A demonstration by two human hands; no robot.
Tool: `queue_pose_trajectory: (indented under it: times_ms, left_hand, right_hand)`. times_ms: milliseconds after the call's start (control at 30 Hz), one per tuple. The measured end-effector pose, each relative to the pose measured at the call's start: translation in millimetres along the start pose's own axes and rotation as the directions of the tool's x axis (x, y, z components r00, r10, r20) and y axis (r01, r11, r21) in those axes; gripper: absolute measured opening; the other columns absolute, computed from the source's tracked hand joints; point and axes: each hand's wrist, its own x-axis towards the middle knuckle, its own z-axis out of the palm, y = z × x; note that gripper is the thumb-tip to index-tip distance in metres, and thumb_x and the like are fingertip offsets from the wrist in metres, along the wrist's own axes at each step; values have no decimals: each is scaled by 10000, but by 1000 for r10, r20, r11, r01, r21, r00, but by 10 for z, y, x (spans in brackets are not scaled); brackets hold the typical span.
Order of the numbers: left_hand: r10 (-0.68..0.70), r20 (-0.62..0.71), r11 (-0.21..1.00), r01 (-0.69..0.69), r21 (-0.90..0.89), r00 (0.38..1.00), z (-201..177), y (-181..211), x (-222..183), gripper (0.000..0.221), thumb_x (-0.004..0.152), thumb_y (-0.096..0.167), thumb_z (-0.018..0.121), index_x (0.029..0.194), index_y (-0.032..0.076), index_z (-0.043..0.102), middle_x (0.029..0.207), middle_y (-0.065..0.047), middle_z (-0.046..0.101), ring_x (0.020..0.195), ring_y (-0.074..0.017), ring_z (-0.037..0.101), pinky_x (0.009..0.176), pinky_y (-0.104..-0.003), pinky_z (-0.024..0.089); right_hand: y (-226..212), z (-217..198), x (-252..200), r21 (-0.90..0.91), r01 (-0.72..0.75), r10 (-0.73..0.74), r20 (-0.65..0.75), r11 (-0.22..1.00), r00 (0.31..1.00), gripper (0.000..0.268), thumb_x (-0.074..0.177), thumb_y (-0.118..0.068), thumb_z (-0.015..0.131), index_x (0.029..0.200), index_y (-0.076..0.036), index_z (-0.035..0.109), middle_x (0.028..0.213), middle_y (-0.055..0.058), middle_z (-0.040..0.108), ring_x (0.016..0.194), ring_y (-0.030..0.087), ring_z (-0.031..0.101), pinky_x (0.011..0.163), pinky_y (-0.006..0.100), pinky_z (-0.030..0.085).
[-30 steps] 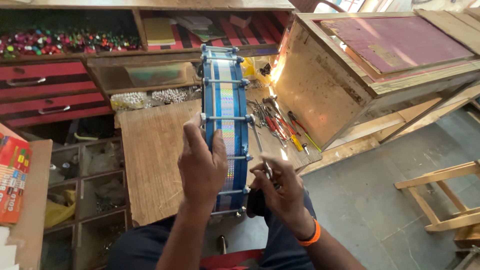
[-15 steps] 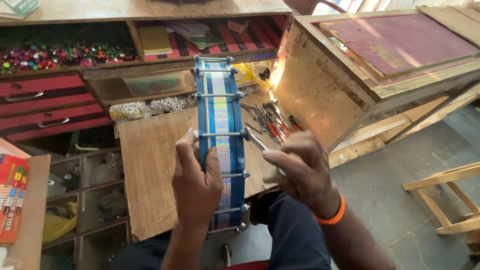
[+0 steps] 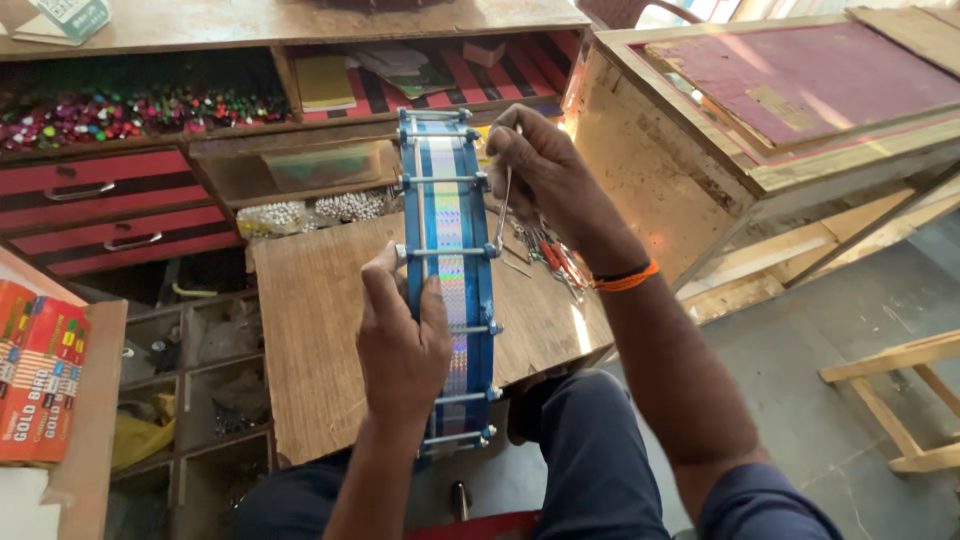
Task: The person uses a wrench to tighten bolts on the rim of a drum, rotating the instrument to access each rod.
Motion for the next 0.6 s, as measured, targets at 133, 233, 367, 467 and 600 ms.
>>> queue_pose_trajectory:
  times_ms: [133, 233, 367, 467, 600]
  left_hand:
    - [-53, -23, 998, 53, -15, 998, -8, 12, -18, 394, 995, 144, 647, 1329, 19, 478, 1062, -251, 691, 947, -436, 720, 732, -483, 576]
    - [-50, -30, 999, 50, -19, 998, -19, -5, -37, 384, 998, 147, 651, 1323, 32, 482, 1060, -242, 684, 924, -438, 711, 722, -493, 570]
    - [-27, -36, 999, 25, -43, 999, -27, -19, -25, 404, 994, 154, 649, 1330, 21, 471, 1071, -244, 676, 928, -442, 707, 727, -494, 575]
    - [-36, -26, 998, 35, -45, 999, -22, -24, -37, 416, 995, 155, 647, 1341, 16, 462, 1068, -234, 676, 926, -436, 708, 726, -494, 572]
    - [-97, 14, 994, 97, -59, 995, -39, -16, -15, 423, 988, 161, 647, 1342, 20, 464, 1005, -206, 677, 877, -410, 720, 722, -492, 571]
  right_hand:
    - [-205, -33, -233, -139, 261, -290, -281, 955, 915, 229, 1211, -284, 380, 1189, -85, 490, 822, -15, 523, 674, 59, 505, 553, 239, 437]
    - [-305, 39, -683, -257, 438, -504, -325, 862, 800, 97, 1238, -118, 482, 1177, -70, 423, 883, 58, 522, 732, 136, 561, 630, 291, 500]
    - [-164, 154, -1230, -571, 517, -645, -29, 637, 764, 54, 1181, -35, 447, 1202, -67, 409, 1001, 161, 656, 768, 191, 661, 717, 302, 572]
    - [-116, 158, -1339, -673, 554, -664, 124, 489, 737, 137, 1104, 36, 473, 1177, -67, 420, 1063, 198, 673, 805, 220, 699, 734, 313, 583]
    - [-176, 203, -1189, -687, 626, -650, 291, 369, 702, 203, 993, 98, 574, 1109, -52, 499, 1016, 180, 676, 857, 279, 717, 776, 374, 600]
